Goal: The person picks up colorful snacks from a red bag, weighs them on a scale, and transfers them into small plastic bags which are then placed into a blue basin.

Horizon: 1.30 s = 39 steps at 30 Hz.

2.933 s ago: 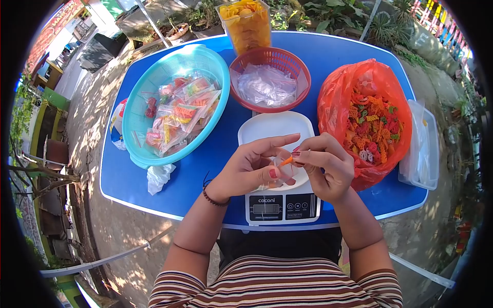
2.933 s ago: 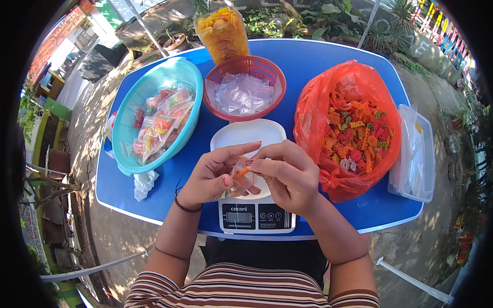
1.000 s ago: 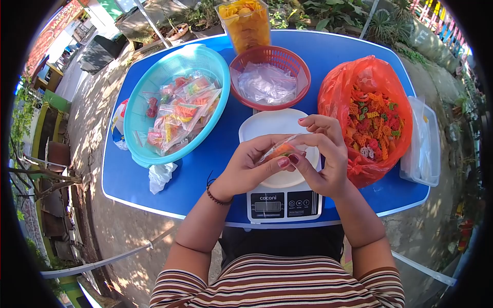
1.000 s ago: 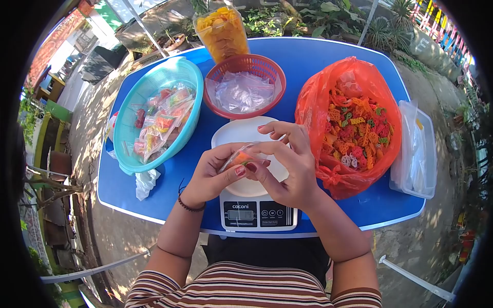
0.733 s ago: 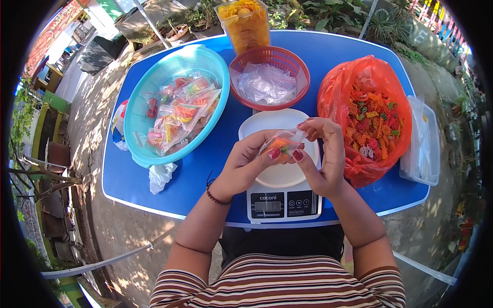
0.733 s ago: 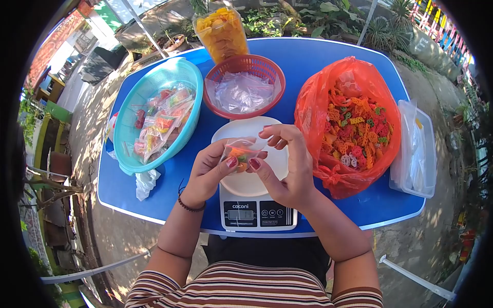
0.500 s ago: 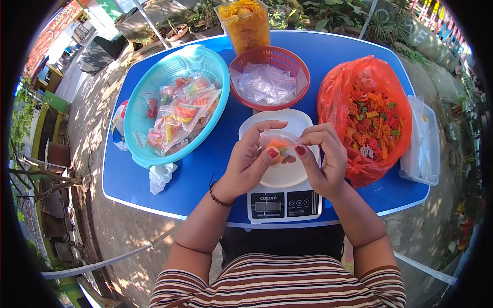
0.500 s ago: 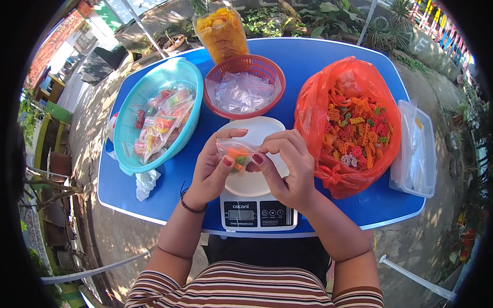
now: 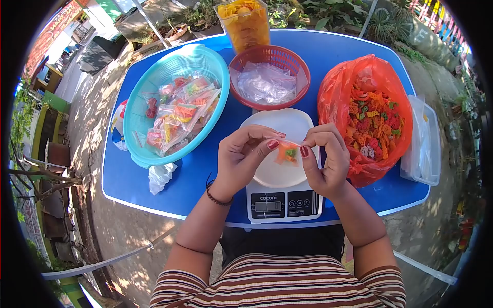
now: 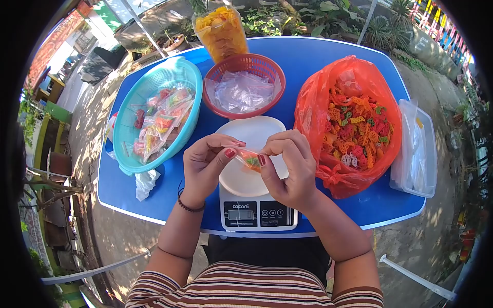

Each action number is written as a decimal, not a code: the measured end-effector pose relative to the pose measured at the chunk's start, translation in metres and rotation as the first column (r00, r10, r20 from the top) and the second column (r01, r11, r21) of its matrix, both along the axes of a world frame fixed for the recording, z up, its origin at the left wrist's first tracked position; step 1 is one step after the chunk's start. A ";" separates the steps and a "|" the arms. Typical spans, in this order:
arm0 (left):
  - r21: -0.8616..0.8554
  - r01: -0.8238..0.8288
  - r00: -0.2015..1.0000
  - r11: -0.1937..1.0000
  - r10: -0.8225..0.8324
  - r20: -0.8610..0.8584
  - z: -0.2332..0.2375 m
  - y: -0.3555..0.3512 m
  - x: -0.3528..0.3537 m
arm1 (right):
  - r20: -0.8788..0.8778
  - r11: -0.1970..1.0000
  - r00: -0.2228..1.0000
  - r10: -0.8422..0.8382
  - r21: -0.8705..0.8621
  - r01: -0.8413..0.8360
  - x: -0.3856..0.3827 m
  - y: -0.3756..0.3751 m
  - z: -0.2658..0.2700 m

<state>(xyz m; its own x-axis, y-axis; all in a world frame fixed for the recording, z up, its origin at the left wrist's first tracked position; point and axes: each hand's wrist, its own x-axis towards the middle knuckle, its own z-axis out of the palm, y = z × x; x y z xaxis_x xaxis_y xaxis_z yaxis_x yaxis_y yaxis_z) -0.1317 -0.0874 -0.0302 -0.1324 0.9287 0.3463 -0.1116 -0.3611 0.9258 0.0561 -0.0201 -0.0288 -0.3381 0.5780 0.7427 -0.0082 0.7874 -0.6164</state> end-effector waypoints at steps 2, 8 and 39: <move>0.010 -0.003 1.000 1.000 0.004 -0.028 -0.001 -0.001 -0.001 | 0.052 0.999 0.998 0.031 0.038 -0.033 0.004 0.002 0.002; 0.030 0.003 0.979 1.000 0.003 -0.204 -0.002 0.000 -0.002 | 0.088 0.997 0.996 -0.010 0.077 0.003 -0.001 0.001 -0.001; 0.176 -0.081 0.923 0.981 0.141 -0.359 0.006 -0.002 0.000 | 0.175 0.983 0.981 -0.078 0.177 0.047 0.000 0.002 0.007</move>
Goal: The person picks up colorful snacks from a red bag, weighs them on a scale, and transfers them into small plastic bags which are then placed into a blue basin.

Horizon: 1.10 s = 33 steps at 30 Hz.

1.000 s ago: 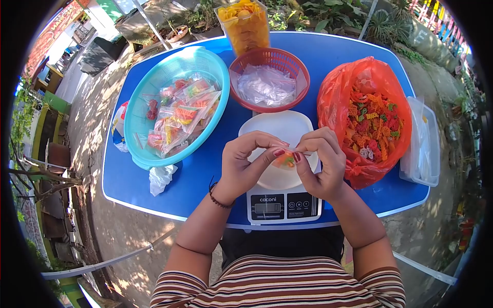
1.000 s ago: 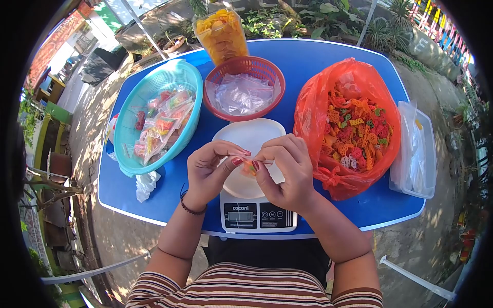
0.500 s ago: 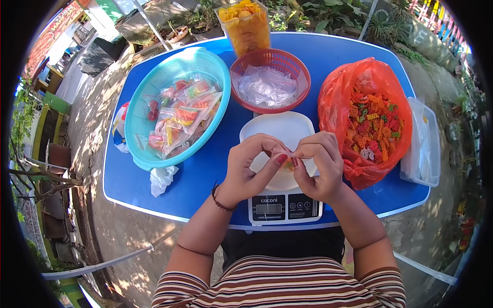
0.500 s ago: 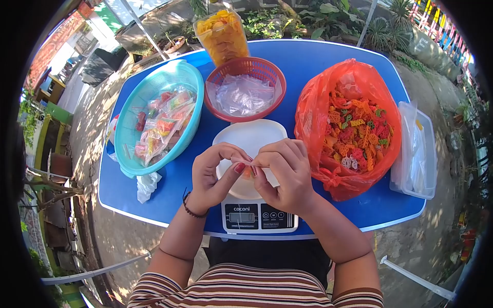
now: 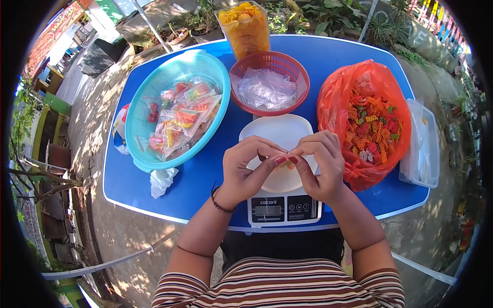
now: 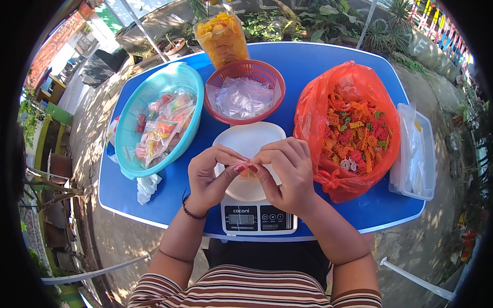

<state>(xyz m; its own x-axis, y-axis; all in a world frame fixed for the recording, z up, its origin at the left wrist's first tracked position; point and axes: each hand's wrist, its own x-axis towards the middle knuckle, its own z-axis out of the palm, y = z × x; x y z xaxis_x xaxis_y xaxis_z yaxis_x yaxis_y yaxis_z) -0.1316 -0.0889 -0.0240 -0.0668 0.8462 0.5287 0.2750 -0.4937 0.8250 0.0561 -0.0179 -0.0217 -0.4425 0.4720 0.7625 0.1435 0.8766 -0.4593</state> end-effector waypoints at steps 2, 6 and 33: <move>0.033 -0.026 0.999 0.999 0.025 0.031 -0.004 0.001 0.001 | -0.029 0.999 0.999 -0.029 -0.044 0.028 0.002 0.001 -0.002; -0.070 0.074 0.980 0.995 -0.060 0.192 -0.008 0.001 -0.001 | -0.137 0.956 0.986 0.091 -0.265 -0.125 0.004 0.002 -0.008; 0.430 -0.333 0.847 0.839 0.467 -0.255 -0.009 0.007 -0.002 | -0.330 0.741 0.909 0.256 -0.537 -0.403 -0.026 0.006 -0.008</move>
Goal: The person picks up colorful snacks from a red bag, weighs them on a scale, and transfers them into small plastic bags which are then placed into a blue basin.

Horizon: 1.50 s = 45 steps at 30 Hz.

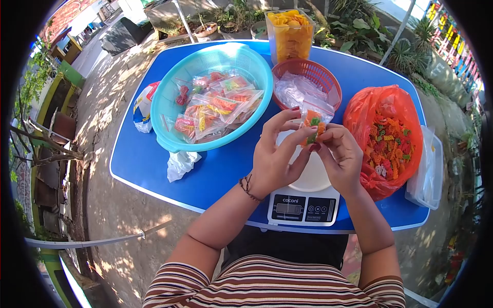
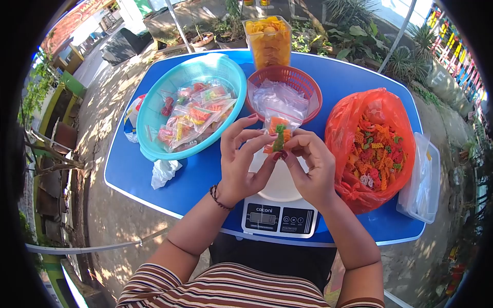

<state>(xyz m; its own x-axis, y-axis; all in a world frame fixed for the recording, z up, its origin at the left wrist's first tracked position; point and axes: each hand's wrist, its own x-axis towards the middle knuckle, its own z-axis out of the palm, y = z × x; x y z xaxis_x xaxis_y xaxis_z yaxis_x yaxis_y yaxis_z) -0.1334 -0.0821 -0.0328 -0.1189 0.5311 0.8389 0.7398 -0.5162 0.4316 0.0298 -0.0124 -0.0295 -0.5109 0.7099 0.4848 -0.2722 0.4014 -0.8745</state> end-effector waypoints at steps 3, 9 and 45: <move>0.055 -0.122 0.992 0.991 0.123 0.001 -0.001 -0.002 -0.005 | 0.069 0.994 0.996 0.056 0.089 -0.062 -0.021 0.006 0.013; 0.037 -0.270 0.962 0.962 0.268 0.047 0.001 -0.003 -0.021 | 0.074 0.984 0.982 0.177 -0.010 -0.176 -0.091 0.027 0.033; -0.549 0.299 0.762 0.781 -0.541 -0.355 0.035 0.023 0.086 | 0.548 0.746 0.506 -0.665 0.511 0.427 0.167 0.061 0.013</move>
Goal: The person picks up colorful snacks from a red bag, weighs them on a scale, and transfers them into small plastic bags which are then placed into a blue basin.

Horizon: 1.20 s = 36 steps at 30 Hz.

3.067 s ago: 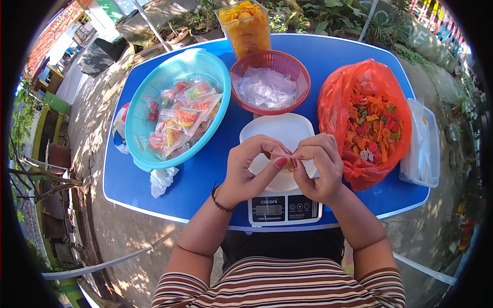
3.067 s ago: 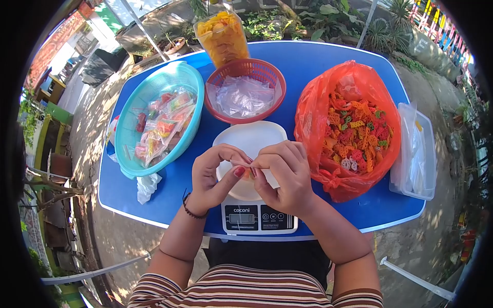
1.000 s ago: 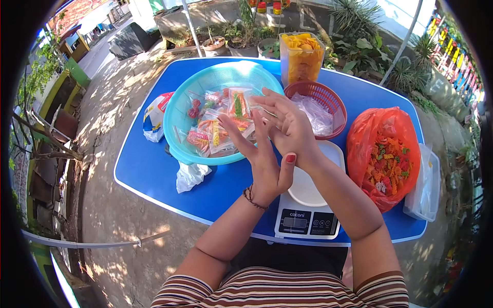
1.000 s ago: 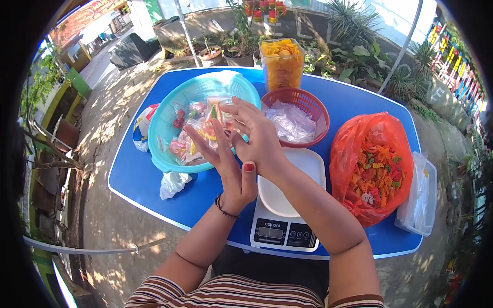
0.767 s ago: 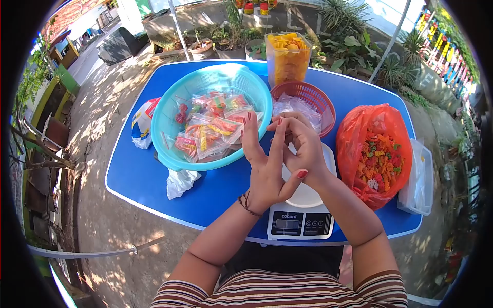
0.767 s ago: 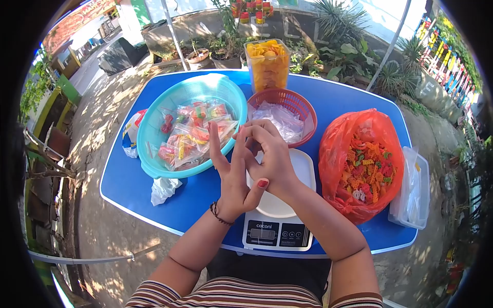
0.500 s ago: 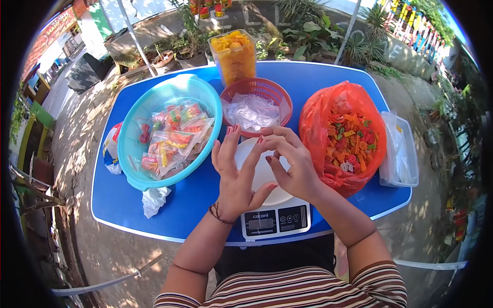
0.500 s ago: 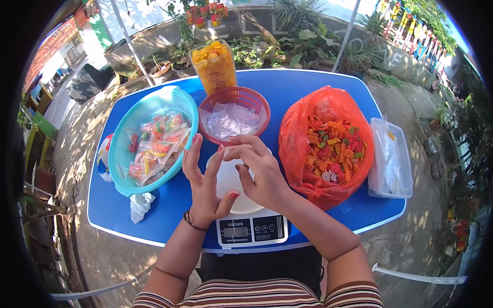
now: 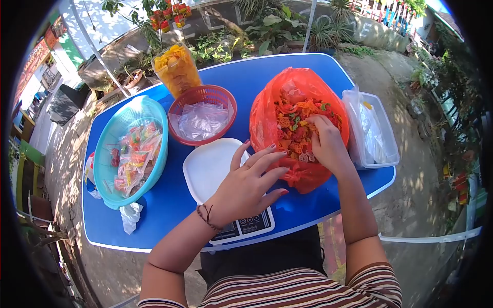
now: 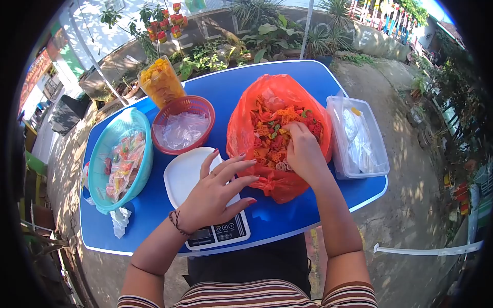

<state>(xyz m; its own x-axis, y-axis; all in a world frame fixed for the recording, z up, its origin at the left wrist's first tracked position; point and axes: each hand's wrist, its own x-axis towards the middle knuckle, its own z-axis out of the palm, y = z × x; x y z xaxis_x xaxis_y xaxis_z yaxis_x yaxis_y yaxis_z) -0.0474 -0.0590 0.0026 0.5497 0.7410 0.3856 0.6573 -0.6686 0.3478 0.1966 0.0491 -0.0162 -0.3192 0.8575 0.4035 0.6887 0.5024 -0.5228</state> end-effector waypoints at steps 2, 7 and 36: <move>-0.008 0.041 0.999 0.999 -0.041 -0.011 0.002 0.013 0.014 | 0.054 0.999 0.998 -0.042 -0.014 0.043 0.006 0.024 -0.007; -0.031 0.096 0.995 0.995 -0.097 -0.028 -0.008 0.047 0.041 | 0.167 0.991 0.986 -0.012 0.134 -0.010 -0.002 0.053 -0.029; -0.032 -0.271 0.912 0.962 0.246 -0.327 -0.015 0.136 0.057 | 0.175 0.999 0.984 0.041 -0.035 -0.035 0.022 0.058 -0.025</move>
<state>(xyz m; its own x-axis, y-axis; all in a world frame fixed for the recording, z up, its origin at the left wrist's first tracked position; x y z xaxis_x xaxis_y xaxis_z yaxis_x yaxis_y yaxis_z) 0.0099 0.0773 -0.0124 0.4191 0.8936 0.1605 0.8876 -0.4405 0.1348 0.2187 0.1068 -0.0410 -0.4156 0.8547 0.3110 0.7520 0.5152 -0.4112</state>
